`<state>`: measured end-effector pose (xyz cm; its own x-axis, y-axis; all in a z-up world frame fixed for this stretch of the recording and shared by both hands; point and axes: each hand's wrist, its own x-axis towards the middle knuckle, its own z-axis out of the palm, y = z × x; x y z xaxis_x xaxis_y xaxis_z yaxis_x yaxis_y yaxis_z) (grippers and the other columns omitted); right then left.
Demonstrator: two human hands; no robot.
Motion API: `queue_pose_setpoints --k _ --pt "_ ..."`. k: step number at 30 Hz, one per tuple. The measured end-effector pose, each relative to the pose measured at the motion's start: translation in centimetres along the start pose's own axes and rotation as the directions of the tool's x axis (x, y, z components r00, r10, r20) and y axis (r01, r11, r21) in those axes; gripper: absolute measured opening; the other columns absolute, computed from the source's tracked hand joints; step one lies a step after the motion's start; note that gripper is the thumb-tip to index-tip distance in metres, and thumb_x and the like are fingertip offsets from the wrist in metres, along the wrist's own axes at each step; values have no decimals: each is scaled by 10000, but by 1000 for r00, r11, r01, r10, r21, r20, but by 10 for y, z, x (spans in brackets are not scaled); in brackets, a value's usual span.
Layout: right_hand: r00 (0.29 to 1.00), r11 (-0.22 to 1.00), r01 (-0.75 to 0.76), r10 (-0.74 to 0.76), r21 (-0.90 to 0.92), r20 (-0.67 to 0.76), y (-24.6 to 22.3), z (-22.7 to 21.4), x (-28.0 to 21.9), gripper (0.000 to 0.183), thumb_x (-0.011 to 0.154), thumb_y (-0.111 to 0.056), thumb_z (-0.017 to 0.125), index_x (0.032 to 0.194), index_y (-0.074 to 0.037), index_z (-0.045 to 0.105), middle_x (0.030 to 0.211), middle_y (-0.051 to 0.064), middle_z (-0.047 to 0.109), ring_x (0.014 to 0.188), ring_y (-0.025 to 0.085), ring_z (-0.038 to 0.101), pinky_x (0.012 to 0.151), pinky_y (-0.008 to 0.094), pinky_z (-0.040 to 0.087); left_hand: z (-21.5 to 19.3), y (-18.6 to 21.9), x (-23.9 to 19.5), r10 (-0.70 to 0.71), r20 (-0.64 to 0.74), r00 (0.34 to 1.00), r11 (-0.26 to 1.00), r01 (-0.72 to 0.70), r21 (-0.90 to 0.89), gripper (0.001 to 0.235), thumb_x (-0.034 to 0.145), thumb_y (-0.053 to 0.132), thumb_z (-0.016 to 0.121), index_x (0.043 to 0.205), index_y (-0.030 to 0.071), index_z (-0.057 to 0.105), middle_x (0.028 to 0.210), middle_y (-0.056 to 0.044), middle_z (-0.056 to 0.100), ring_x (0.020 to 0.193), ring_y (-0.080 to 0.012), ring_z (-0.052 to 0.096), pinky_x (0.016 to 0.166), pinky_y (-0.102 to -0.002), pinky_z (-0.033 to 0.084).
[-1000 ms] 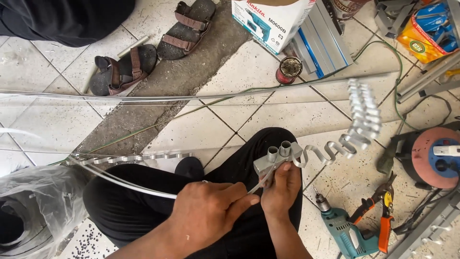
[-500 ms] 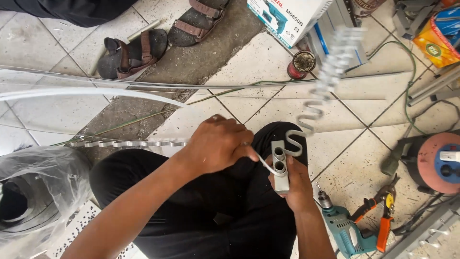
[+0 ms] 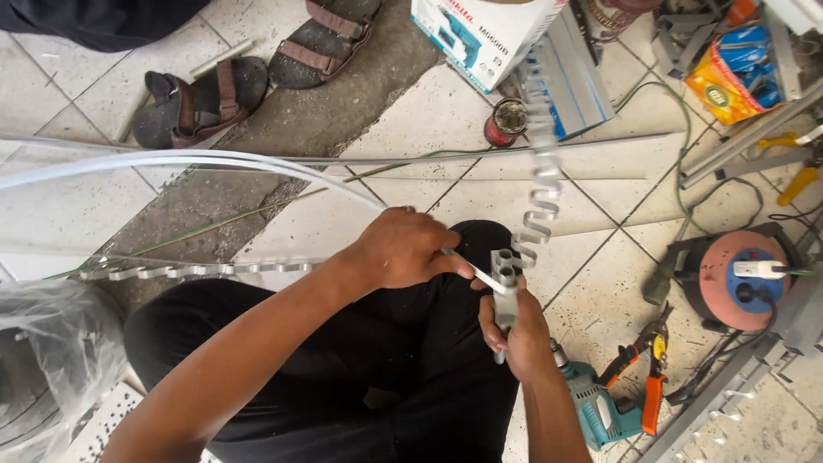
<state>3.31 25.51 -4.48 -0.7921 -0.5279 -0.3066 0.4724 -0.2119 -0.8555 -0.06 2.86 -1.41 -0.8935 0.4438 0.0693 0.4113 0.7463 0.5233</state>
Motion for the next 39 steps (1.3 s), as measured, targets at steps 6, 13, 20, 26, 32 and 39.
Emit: queue_pose_setpoints --k 6,13,20,26,32,39 --pt "833 962 164 -253 -217 -493 2 33 -30 378 986 -371 385 1123 -27 462 774 101 572 575 153 524 524 284 439 -3 12 -15 32 -165 986 999 -33 -6 443 892 476 572 658 101 588 606 -33 627 570 -287 604 540 -364 454" --pt "867 939 342 -326 -26 -376 8 37 -45 601 844 -387 655 1193 57 449 1039 199 595 829 227 567 694 343 500 -11 34 -19 154 -313 937 988 -152 31 402 901 404 609 657 88 555 568 -33 563 480 -268 547 459 -349 419" --pt "980 847 -109 5 520 198 19 1 -19 334 876 -190 685 1011 82 545 706 142 606 554 164 583 406 282 495 -19 32 -29 97 -233 968 995 -86 58 353 903 383 594 696 99 563 588 -26 596 503 -284 573 468 -367 429" --pt "975 793 49 -169 607 143 13 5 -22 280 885 -139 664 1029 68 543 608 42 504 387 71 420 319 178 291 -27 32 -31 49 -183 982 999 -48 9 420 914 425 576 655 94 574 539 -47 597 461 -275 563 449 -352 427" --pt "955 872 292 -285 392 -77 2 6 -28 251 850 -34 659 1023 118 559 600 100 540 355 81 350 294 204 300 -38 38 -24 -14 -65 998 994 7 -110 337 914 355 562 683 111 588 581 -42 635 507 -281 588 492 -356 444" --pt "907 903 409 -387 133 -165 -12 -15 -22 219 765 8 707 952 80 619 599 92 599 375 100 434 310 211 369 -68 33 -46 -253 42 966 967 254 -16 233 944 318 501 838 124 574 620 -56 678 595 -304 644 551 -413 456"
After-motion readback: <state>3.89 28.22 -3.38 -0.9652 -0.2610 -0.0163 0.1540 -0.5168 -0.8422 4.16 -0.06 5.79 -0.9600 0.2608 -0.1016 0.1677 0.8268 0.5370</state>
